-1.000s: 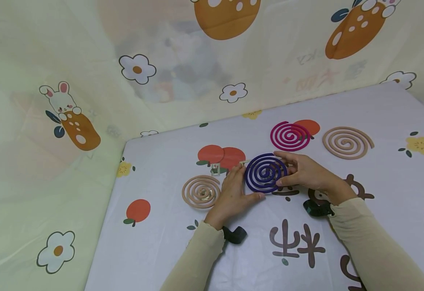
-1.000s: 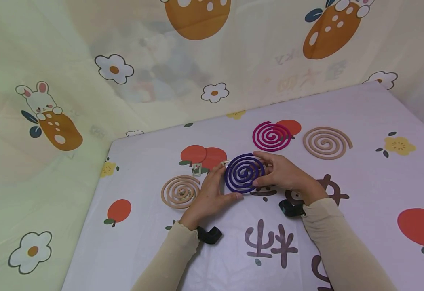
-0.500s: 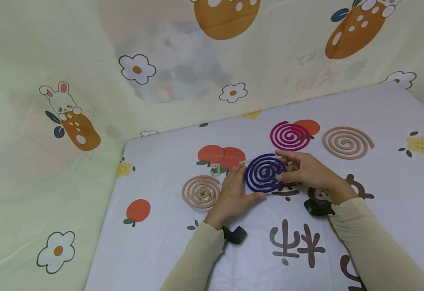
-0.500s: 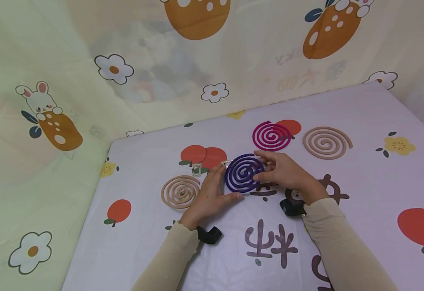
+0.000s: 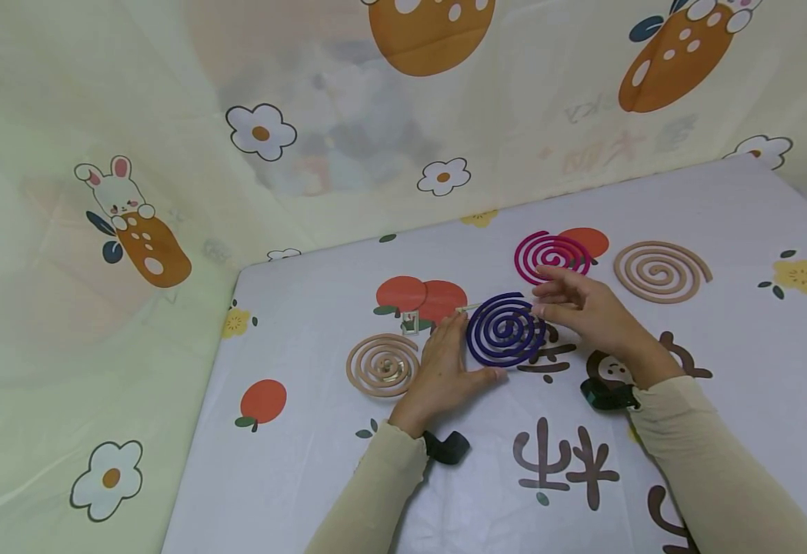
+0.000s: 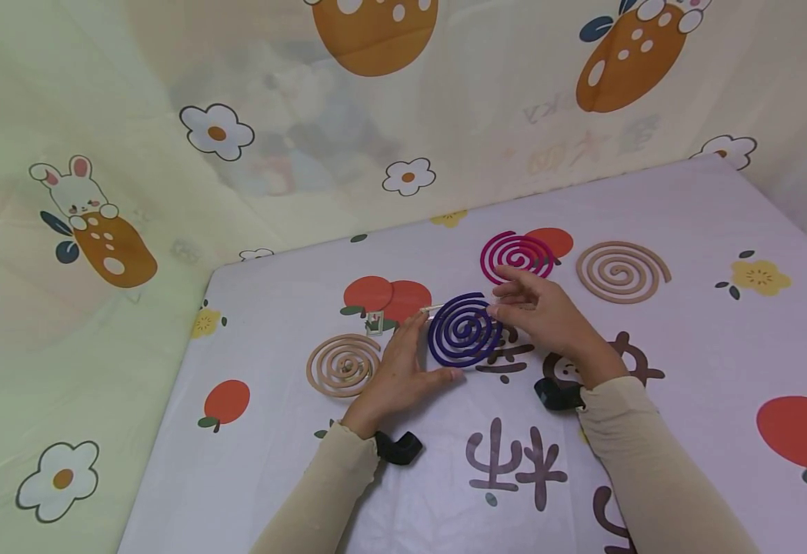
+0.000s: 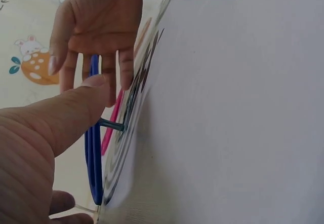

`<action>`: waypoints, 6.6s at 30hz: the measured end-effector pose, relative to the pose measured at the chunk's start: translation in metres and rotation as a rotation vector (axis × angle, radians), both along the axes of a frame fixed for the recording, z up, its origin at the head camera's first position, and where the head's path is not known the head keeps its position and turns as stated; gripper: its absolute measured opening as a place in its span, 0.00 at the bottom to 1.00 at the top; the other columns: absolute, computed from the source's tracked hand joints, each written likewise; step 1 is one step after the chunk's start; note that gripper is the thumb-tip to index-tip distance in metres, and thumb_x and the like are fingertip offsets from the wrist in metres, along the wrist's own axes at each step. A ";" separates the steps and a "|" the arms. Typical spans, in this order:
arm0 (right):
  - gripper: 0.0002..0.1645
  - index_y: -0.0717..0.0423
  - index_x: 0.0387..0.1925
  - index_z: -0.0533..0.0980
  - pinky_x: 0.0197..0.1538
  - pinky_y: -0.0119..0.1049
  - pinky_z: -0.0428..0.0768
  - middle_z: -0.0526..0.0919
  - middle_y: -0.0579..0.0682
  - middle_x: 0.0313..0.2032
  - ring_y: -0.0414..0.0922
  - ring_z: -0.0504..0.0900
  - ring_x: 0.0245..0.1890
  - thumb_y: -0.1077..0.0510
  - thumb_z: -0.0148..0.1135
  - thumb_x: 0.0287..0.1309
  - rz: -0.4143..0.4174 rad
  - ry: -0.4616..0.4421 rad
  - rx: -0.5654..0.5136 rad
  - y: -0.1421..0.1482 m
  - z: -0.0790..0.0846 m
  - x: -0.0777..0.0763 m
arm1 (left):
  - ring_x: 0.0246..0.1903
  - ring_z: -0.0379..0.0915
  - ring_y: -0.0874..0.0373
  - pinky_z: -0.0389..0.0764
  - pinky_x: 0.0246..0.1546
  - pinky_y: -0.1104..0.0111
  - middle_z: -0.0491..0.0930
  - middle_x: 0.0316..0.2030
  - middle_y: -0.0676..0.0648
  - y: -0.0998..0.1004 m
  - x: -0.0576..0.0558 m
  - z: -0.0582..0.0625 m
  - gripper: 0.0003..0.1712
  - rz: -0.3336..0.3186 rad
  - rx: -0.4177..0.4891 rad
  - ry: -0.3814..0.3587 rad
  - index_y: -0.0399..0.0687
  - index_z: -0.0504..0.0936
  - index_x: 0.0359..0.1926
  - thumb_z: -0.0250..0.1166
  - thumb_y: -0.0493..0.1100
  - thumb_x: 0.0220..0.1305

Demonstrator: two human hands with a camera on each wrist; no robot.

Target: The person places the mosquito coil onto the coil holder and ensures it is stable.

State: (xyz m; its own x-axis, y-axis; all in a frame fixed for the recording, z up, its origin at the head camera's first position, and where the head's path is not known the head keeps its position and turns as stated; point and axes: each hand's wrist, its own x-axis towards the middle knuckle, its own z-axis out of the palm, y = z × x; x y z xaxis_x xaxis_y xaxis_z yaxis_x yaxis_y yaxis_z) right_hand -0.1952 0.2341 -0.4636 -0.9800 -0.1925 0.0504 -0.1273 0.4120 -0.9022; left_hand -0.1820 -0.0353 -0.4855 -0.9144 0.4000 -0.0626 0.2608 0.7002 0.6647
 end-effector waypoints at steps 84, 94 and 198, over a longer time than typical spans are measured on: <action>0.28 0.73 0.44 0.77 0.44 0.54 0.76 0.79 0.71 0.44 0.61 0.75 0.39 0.50 0.67 0.58 -0.312 -0.207 0.638 0.040 0.018 -0.104 | 0.38 0.76 0.59 0.76 0.41 0.70 0.86 0.36 0.55 0.002 -0.091 0.039 0.08 -0.058 -0.267 0.085 0.51 0.89 0.45 0.72 0.46 0.68; 0.28 0.73 0.44 0.75 0.42 0.51 0.76 0.78 0.69 0.42 0.60 0.74 0.38 0.50 0.66 0.58 -0.329 -0.254 0.644 0.038 0.020 -0.106 | 0.33 0.75 0.58 0.73 0.34 0.68 0.83 0.29 0.54 0.001 -0.091 0.040 0.11 -0.007 -0.297 0.122 0.51 0.87 0.37 0.71 0.52 0.69; 0.19 0.45 0.59 0.71 0.35 0.36 0.88 0.90 0.44 0.40 0.45 0.90 0.33 0.64 0.62 0.73 -0.225 -0.339 -0.712 0.075 -0.020 0.078 | 0.30 0.69 0.73 0.70 0.41 0.76 0.79 0.28 0.64 0.026 0.053 0.019 0.10 -0.431 -0.280 0.342 0.60 0.90 0.39 0.79 0.53 0.59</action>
